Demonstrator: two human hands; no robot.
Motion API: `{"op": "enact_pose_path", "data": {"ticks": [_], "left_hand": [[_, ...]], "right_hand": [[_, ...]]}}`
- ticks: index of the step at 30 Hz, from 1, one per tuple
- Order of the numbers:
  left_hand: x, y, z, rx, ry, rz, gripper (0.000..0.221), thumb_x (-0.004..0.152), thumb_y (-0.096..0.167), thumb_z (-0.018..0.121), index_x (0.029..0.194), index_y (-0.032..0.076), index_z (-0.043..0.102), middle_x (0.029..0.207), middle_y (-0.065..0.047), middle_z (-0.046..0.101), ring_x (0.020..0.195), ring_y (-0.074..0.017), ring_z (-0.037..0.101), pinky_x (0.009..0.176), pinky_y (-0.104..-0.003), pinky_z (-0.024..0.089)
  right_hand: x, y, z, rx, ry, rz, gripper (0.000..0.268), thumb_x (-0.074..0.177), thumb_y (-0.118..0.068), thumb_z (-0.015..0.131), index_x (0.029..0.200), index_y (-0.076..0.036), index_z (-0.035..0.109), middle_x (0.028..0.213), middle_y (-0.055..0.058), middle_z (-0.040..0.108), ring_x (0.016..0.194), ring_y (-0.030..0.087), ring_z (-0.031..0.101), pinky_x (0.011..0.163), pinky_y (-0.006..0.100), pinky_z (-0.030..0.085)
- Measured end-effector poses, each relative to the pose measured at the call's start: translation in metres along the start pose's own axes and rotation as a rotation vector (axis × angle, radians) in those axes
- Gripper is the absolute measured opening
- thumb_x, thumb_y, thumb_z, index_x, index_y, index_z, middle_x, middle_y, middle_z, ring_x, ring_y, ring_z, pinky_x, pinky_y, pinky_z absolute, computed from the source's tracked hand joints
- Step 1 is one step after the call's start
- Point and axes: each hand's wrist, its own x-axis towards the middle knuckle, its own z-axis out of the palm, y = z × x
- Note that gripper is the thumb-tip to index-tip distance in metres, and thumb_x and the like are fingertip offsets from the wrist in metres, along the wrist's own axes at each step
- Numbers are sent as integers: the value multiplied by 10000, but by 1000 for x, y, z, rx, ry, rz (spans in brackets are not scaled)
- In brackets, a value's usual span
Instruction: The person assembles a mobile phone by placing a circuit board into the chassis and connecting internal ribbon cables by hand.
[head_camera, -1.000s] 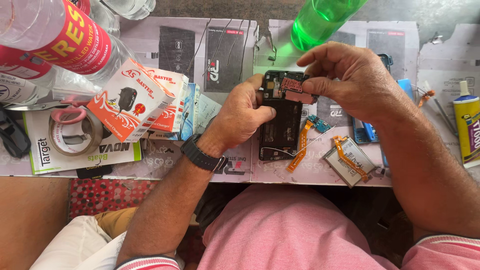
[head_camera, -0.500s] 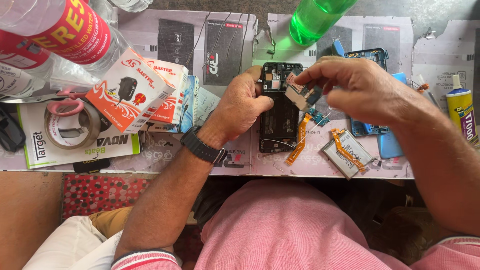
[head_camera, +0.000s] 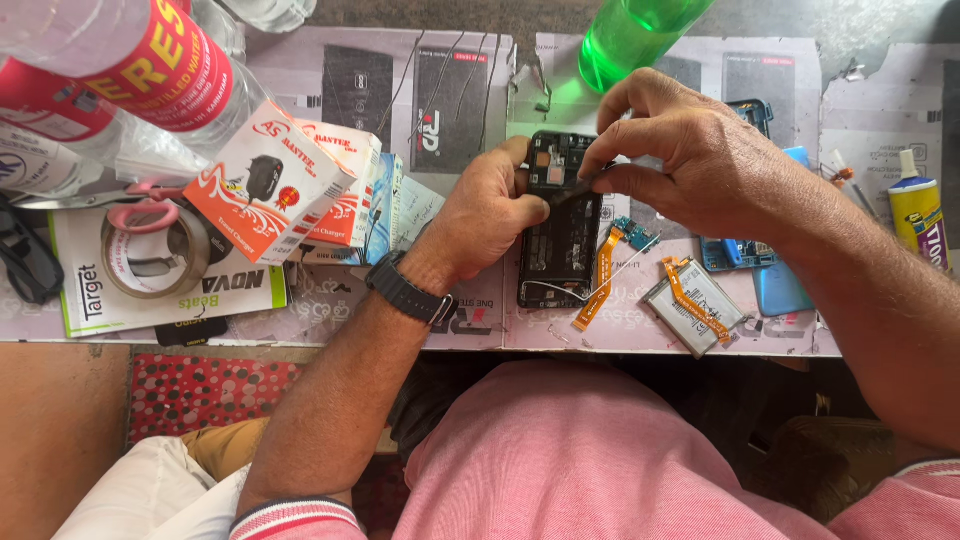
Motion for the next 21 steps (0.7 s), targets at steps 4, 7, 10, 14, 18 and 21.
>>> {"op": "enact_pose_path", "data": {"ticks": [4,7,10,14,18,21], "left_hand": [[0,0,-1,-28,8,-12,384,804,-95,565,1180,-16,561,1006,-62,702,906,-104,695,846,-265,588],[2,-3,-1,23,7,-3,380,813,-100,582,1186,-29,572,995,-64,704,886,-101,680,813,-259,569],[1,-6,-1,-3,-13,-8,367,828,-110,576,1189,-44,562,1002,-70,700,891,-108,671,809,-269,566],[0,-2,-1,-34,-24,-19,402,818,-109,581,1213,-40,556,1030,-84,716,935,-122,702,848,-275,576],[-1,2,-1,-79,-41,-26,431,831,-118,573,1253,-33,559,1073,-100,721,978,-133,704,886,-281,576],[-1,3,-1,-111,-51,-14,414,862,-111,594,1270,-48,571,1077,-118,723,977,-151,705,905,-294,586]], "right_hand": [[1,-2,-11,-99,-29,-24,199,855,-144,797,1040,-77,762,958,83,730,967,280,678,834,435,542],[-2,-2,-16,40,-104,157,247,866,-195,780,1089,-93,751,964,85,755,886,225,734,766,382,589],[1,2,-16,141,-148,256,271,873,-181,744,1132,-104,751,954,64,808,863,179,779,784,351,593],[10,8,-8,131,-186,411,329,882,-212,739,1201,-132,735,906,66,800,828,168,758,759,336,582],[12,15,-1,269,-164,393,344,926,-204,705,1258,-114,704,944,55,792,866,139,729,793,311,587],[10,21,3,291,-150,411,346,953,-203,676,1288,-119,687,977,46,785,900,125,718,818,309,580]]}}
